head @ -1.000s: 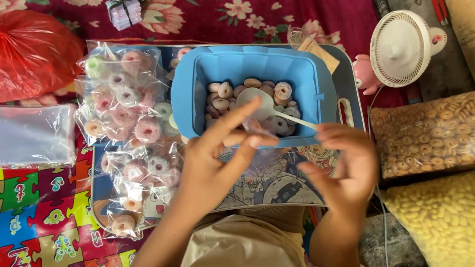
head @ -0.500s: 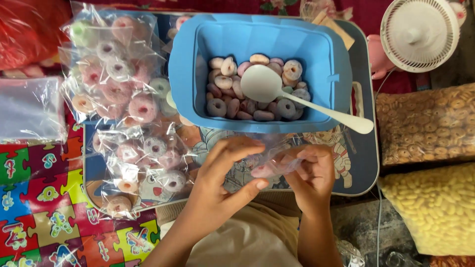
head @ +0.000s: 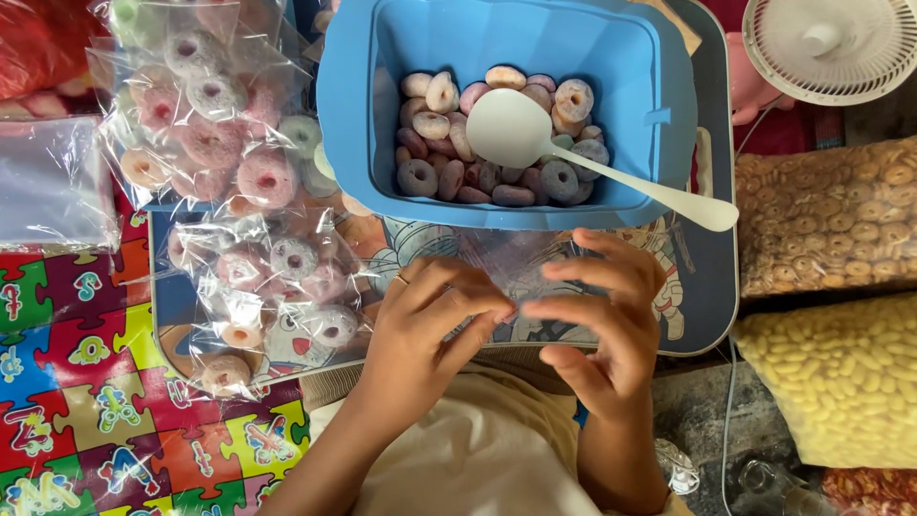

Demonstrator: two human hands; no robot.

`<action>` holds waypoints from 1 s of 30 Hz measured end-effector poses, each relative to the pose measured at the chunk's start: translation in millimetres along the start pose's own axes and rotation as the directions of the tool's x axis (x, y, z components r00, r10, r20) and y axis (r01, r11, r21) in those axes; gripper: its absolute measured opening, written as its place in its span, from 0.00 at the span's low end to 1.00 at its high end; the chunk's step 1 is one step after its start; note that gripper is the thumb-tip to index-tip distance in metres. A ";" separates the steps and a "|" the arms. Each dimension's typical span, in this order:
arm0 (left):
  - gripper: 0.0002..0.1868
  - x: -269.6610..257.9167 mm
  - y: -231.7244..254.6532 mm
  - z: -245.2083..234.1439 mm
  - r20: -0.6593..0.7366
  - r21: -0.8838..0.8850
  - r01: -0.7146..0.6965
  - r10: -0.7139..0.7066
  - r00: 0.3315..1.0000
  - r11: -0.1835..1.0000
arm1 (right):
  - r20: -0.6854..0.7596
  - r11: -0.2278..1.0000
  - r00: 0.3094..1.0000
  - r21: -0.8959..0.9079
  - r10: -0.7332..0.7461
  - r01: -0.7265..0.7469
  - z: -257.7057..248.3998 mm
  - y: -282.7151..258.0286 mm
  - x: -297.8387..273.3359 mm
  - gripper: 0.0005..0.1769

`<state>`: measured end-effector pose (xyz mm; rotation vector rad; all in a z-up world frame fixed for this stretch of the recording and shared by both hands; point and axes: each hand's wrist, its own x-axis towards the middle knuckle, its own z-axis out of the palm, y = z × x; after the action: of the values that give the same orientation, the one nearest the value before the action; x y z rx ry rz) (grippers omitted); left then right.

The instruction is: Manually packing small donut-shaped snacks into individual plastic bags using a spoon and hands while sitting on the floor.

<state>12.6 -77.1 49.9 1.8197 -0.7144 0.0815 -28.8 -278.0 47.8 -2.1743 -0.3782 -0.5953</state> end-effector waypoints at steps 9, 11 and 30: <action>0.05 -1.7 -3.2 0.3 -0.055 0.092 -0.069 0.074 0.996 0.993 | 0.049 0.987 0.997 -0.147 -0.064 0.071 11.0 -0.2 11.7 0.09; 0.07 -4.4 -6.8 2.8 -0.070 0.123 -0.005 0.013 0.997 0.992 | 0.088 0.987 0.995 -0.150 -0.049 0.062 8.8 -0.4 11.4 0.08; 0.03 -0.9 -6.1 -7.6 -0.018 0.338 -0.128 0.142 0.990 0.932 | 0.192 0.979 0.978 -0.172 -0.077 0.111 8.9 1.9 8.1 0.05</action>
<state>17.1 -68.8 47.3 2.0843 -0.8346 0.3514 -18.6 -271.6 46.1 -2.4063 -0.5477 -0.4977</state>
